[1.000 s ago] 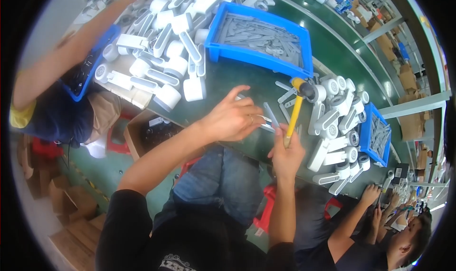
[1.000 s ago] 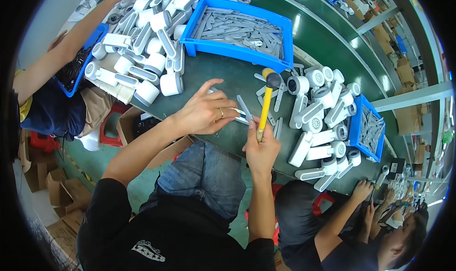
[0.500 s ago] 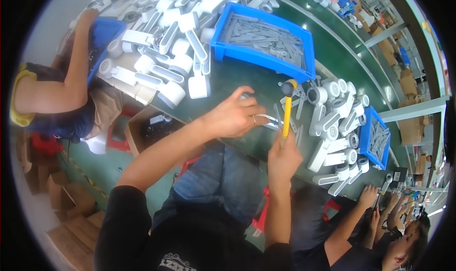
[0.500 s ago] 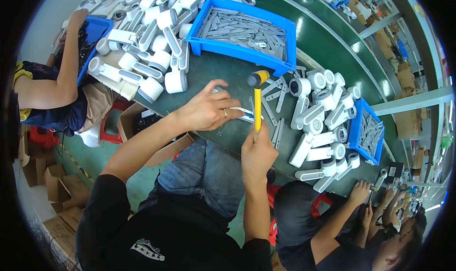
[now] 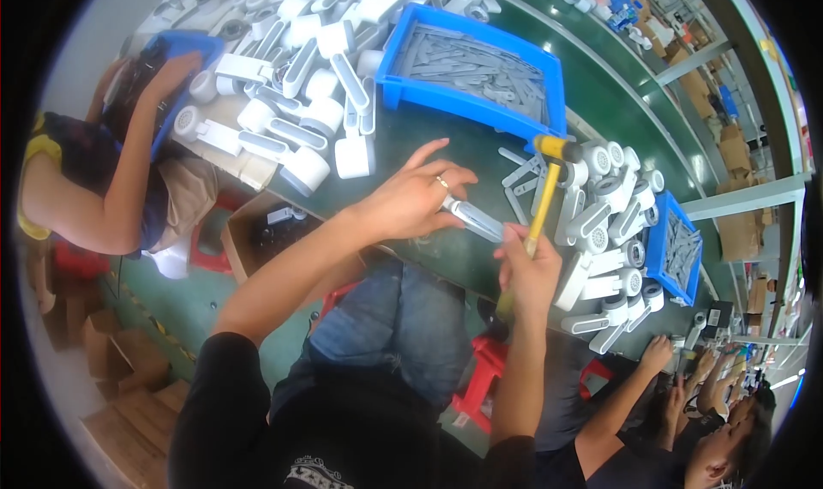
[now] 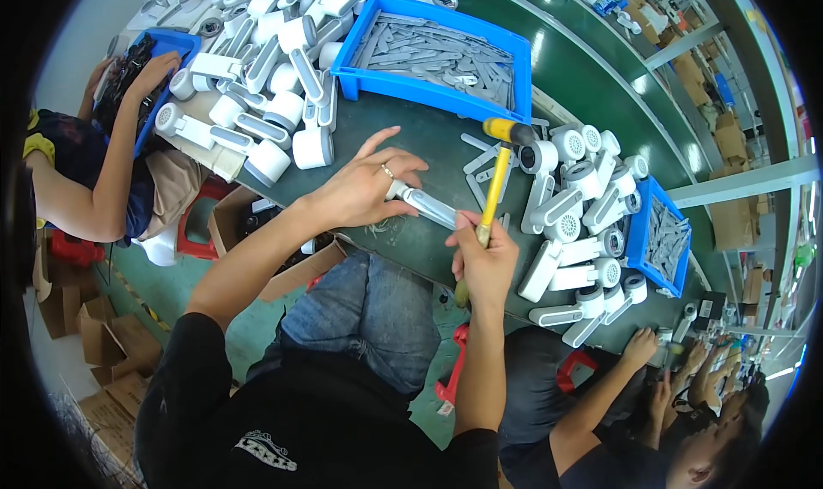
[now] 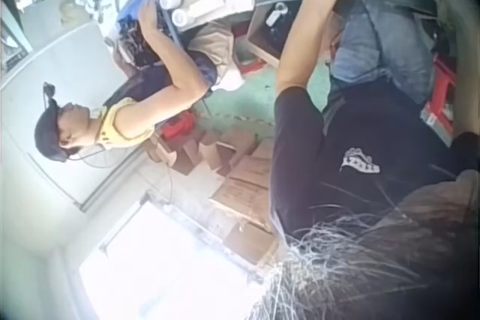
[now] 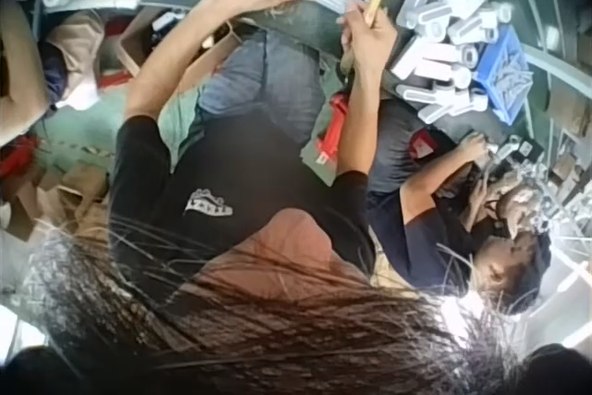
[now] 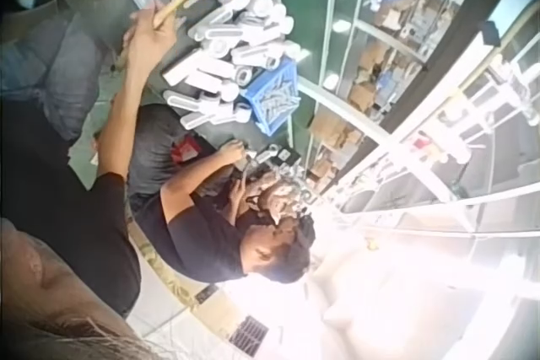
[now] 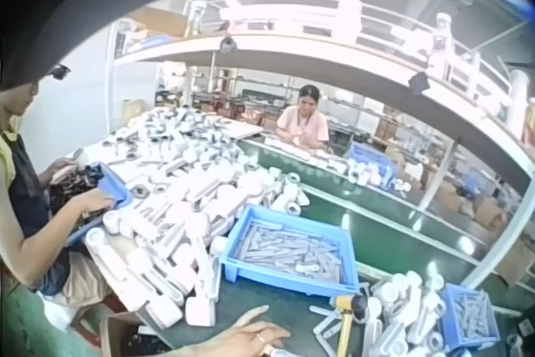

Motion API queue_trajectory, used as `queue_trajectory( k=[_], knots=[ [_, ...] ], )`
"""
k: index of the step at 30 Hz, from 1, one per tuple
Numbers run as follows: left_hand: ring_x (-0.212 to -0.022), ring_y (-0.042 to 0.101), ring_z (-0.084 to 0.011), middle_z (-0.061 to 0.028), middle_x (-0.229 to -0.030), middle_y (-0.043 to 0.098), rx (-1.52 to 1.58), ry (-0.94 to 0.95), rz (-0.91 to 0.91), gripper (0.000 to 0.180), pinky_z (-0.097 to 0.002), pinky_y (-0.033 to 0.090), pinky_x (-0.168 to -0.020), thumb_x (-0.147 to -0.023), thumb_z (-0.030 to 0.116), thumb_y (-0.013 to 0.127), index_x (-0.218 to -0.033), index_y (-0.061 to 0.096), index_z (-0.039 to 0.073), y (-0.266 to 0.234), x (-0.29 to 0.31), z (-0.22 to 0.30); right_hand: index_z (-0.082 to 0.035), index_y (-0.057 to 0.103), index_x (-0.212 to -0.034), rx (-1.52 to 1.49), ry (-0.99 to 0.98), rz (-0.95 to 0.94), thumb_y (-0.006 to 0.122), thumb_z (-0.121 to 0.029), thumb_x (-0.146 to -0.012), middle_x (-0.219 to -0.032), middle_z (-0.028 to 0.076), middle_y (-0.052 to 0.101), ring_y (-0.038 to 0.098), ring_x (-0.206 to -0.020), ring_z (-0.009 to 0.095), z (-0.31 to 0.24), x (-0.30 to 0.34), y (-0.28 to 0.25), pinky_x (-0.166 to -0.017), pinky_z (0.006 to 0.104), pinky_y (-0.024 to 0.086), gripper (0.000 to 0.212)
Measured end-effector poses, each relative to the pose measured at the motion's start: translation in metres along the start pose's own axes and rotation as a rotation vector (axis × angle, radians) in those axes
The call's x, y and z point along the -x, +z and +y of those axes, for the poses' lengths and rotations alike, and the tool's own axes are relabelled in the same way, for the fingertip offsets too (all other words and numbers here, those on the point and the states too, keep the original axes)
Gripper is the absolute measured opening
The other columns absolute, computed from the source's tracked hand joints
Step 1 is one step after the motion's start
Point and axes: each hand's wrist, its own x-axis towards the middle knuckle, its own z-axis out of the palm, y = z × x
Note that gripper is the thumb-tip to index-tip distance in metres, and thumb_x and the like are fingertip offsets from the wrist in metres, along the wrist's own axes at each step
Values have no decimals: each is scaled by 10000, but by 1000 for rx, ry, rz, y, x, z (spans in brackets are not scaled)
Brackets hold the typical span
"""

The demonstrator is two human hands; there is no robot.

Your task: The person assembles electronic components by hammering metal pins into white plastic housings with a small hammer.

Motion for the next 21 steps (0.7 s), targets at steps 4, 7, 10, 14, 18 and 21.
queue_trajectory(
  k=[4,7,10,14,18,21],
  knots=[
    [-1205,655,-237,1,-1091,745,63,33,15,502,-601,299,-1254,-802,240,875,-1225,639,110,1,-1,-5,14,736,-1101,107,33,-77,736,-131,-999,-720,50,689,487,-435,55,5,-12,-4,-383,235,336,177],
    [-1117,661,-214,6,-994,705,4,236,62,312,-557,323,-1253,-826,217,841,-1105,735,123,-2,-6,-4,-3,736,-1076,261,77,-239,746,-116,-977,-695,30,677,460,-439,47,-8,-22,-15,-394,241,327,150],
    [-1099,658,-192,4,-959,686,52,195,-1,171,-537,339,-1249,-835,206,828,-988,778,149,-5,-7,-6,-10,724,-1070,294,117,-287,728,-156,-997,-682,20,659,460,-432,56,-22,-35,-11,-391,249,324,163],
    [-1053,684,-196,6,-976,718,105,200,-31,232,-545,380,-1227,-820,197,852,-1036,786,143,-4,-9,-9,-19,723,-1148,354,154,-329,729,-175,-1001,-679,23,656,479,-425,69,-31,-37,-12,-385,255,338,215],
    [-1052,674,-211,-25,-924,685,119,185,-26,161,-535,379,-1223,-830,192,832,-970,781,130,-4,-10,-8,-34,682,-1305,443,203,-272,715,-207,-1018,-682,42,660,512,-424,86,-36,-35,-8,-382,257,370,336],
    [-1049,672,-214,-27,-926,687,102,178,-31,156,-531,378,-1225,-837,203,828,-964,777,129,-4,-10,-6,-18,665,-1332,317,312,-285,702,-231,-1031,-689,58,665,519,-423,92,-23,-37,-12,-382,256,376,371]
  ],
)
